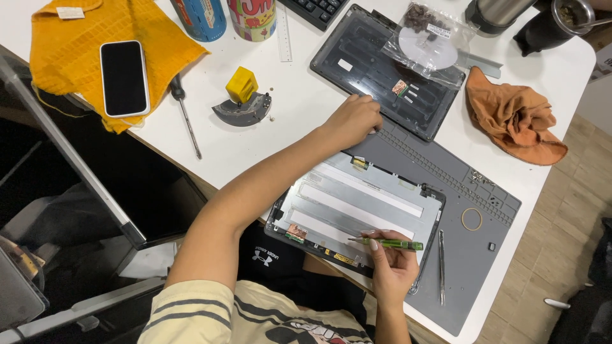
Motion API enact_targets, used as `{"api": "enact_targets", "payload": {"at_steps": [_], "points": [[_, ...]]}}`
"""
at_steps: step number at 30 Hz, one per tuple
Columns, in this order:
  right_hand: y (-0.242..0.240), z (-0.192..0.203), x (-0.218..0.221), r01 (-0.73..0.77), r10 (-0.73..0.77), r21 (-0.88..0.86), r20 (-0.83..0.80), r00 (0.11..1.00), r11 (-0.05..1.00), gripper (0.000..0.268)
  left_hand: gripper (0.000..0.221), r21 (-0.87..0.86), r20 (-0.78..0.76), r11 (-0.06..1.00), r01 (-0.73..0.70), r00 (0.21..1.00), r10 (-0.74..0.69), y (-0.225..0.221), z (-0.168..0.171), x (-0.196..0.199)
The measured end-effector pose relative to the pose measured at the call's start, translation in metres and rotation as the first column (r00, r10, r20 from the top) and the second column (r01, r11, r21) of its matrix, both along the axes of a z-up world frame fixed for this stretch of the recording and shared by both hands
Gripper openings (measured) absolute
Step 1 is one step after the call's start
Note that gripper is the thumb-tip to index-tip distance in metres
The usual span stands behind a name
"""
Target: The person is unscrewing the screen bezel from a laptop using a precision screwdriver and then lifting the screen assembly.
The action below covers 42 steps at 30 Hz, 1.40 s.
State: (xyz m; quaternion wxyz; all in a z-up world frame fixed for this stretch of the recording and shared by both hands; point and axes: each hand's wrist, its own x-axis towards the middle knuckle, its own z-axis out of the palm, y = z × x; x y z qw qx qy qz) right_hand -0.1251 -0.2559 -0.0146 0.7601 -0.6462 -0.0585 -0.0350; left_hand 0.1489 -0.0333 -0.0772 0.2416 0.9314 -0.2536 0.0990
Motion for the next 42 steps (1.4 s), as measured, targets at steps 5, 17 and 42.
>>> {"api": "enact_targets", "payload": {"at_steps": [5,17,42], "points": [[0.002,0.003,0.000,-0.008,0.008,-0.008,0.017,1.000,1.000,0.021,0.014,-0.005,-0.013,1.000,-0.014,1.000,0.014,0.001,0.001,0.000],[0.008,0.010,0.000,0.023,-0.021,-0.085,0.018,1.000,0.996,0.020,0.017,-0.113,-0.041,0.994,-0.014,0.999,0.009,0.007,-0.006,0.004],[0.091,-0.009,-0.001,-0.170,0.226,-0.224,0.252,0.941,0.960,0.029,0.035,-0.701,-0.015,0.602,-0.383,0.851,0.525,0.084,0.029,-0.351]]}}
